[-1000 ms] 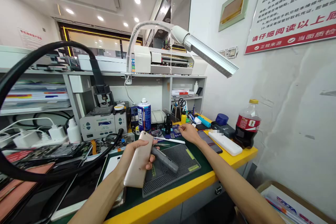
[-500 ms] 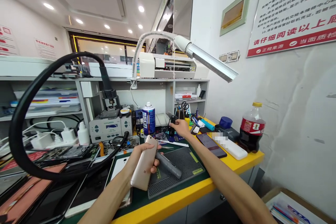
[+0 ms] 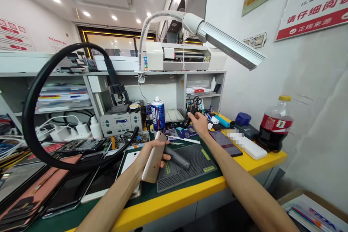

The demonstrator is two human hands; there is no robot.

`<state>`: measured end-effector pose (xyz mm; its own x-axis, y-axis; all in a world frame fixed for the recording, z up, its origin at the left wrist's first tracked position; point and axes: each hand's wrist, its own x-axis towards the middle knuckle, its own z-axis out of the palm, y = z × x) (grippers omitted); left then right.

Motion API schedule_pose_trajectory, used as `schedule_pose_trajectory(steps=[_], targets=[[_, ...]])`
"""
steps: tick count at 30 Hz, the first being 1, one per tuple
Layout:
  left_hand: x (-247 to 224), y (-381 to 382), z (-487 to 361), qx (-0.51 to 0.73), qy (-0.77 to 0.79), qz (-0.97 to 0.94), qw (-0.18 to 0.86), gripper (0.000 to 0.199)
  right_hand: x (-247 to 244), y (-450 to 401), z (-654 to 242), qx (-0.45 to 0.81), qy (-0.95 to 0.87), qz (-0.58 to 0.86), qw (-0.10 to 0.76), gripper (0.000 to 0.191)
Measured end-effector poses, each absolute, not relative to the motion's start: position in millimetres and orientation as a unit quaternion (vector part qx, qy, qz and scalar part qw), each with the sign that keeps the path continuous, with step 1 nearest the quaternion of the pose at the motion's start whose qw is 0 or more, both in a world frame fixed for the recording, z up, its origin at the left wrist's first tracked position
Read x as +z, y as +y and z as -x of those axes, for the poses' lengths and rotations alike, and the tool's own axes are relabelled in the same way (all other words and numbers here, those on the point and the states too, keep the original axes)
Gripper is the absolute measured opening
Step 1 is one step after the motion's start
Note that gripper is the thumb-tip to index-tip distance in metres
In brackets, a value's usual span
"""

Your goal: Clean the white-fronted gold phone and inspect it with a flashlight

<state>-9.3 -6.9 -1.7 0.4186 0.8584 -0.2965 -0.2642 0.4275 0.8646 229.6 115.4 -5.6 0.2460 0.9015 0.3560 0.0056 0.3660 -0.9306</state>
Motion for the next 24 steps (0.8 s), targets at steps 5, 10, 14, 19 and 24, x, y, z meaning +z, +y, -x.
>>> schedule_pose_trajectory(steps=[5,10,14,19,24], targets=[[-4.1,-7.4,6.1,0.388,0.425,-0.411,0.707,0.054,9.9,105.1,-223.8,0.508,-0.455,0.370,0.631,0.034],[-3.0,-7.0,3.8,0.418,0.468,-0.421,0.656,0.047,16.9,94.3,-227.7,0.628,-0.422,0.315,0.572,0.056],[2.3,-3.4,2.3,0.446,0.449,-0.406,0.659,0.042,16.6,89.5,-227.1,0.677,-0.417,0.293,0.530,0.056],[4.8,-0.6,2.9,0.433,0.382,-0.332,0.746,0.053,17.2,84.2,-223.2,0.689,-0.415,0.279,0.525,0.058],[4.9,-1.3,8.2,0.440,0.368,-0.276,0.771,0.029,20.3,81.6,-224.3,0.679,-0.401,0.277,0.549,0.050]])
